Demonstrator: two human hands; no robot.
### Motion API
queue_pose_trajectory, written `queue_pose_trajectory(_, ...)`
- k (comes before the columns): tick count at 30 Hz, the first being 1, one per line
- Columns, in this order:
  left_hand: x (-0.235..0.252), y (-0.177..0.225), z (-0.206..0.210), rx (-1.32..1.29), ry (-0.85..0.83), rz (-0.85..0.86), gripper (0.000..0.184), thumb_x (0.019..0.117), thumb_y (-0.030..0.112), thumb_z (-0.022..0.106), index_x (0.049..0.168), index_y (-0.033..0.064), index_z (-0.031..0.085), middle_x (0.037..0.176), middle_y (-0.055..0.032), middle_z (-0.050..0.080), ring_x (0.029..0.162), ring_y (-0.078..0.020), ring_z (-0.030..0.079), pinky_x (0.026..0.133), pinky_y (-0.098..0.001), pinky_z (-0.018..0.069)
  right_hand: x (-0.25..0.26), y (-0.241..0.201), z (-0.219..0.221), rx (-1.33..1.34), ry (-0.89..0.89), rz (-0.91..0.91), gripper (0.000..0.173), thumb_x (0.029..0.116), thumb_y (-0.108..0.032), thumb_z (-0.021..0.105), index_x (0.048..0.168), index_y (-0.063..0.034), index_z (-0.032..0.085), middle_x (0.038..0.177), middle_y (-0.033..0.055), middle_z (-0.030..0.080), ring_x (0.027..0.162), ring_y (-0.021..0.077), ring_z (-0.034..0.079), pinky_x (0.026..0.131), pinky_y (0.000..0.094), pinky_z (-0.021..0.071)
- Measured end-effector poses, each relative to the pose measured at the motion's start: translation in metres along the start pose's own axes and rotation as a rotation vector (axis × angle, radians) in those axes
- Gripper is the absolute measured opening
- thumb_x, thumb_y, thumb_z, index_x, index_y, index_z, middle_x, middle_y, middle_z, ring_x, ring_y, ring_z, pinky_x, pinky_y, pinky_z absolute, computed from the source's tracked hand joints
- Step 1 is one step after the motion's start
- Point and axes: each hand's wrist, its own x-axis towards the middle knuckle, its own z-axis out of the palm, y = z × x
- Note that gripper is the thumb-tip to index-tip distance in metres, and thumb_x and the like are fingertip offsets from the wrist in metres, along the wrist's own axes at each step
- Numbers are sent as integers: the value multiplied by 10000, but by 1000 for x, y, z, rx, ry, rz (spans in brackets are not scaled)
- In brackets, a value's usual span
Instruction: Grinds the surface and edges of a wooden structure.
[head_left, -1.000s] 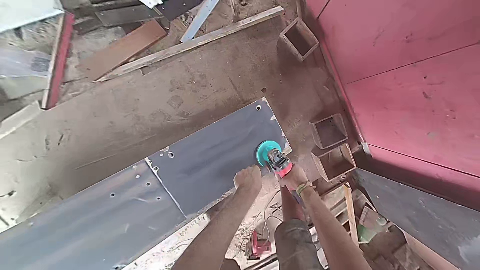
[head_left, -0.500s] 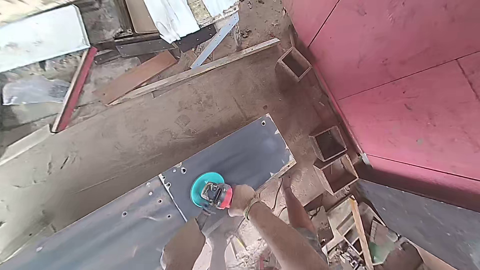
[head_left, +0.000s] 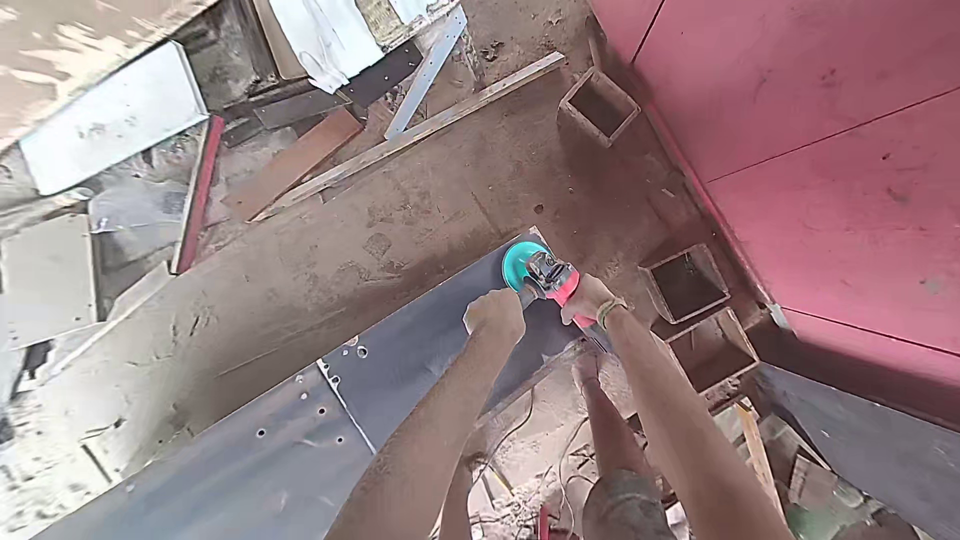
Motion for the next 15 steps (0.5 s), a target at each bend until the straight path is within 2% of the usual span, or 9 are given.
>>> queue_pose_trajectory(3,-15,-15,-7,41,-23,-66,422,851,288,741,1201,63,670,1212,-180,706,1129,-368,693,838,-573,583,3,-17,10,29,-89,-127,719,586,-222,949,1210,-12,661,1139,194,716,1092,343,696,927,586,555)
queue_pose_trajectory(7,-31,-48,0,74,-53,-106,417,846,296,746,1187,65,679,1211,-174,710,1122,-364,696,836,-572,586,-6,-38,42,57,-147,-181,677,561,-237,950,1148,-19,693,1091,182,733,1046,339,713,899,594,567)
queue_pose_trajectory(11,-44,-96,37,64,-105,-162,386,857,310,727,1155,69,680,1175,-167,722,1086,-354,712,815,-558,593,-30,-68,87,15,-199,-183,631,570,-244,934,1120,-32,709,1074,170,739,1027,333,718,883,592,573)
queue_pose_trajectory(15,-58,-165,86,0,-134,-227,370,868,321,716,1139,73,678,1137,-173,728,1061,-361,718,809,-579,587,-59,-117,131,-111,-268,-239,584,636,-275,919,1117,-17,711,1102,189,733,1052,360,713,882,617,571)
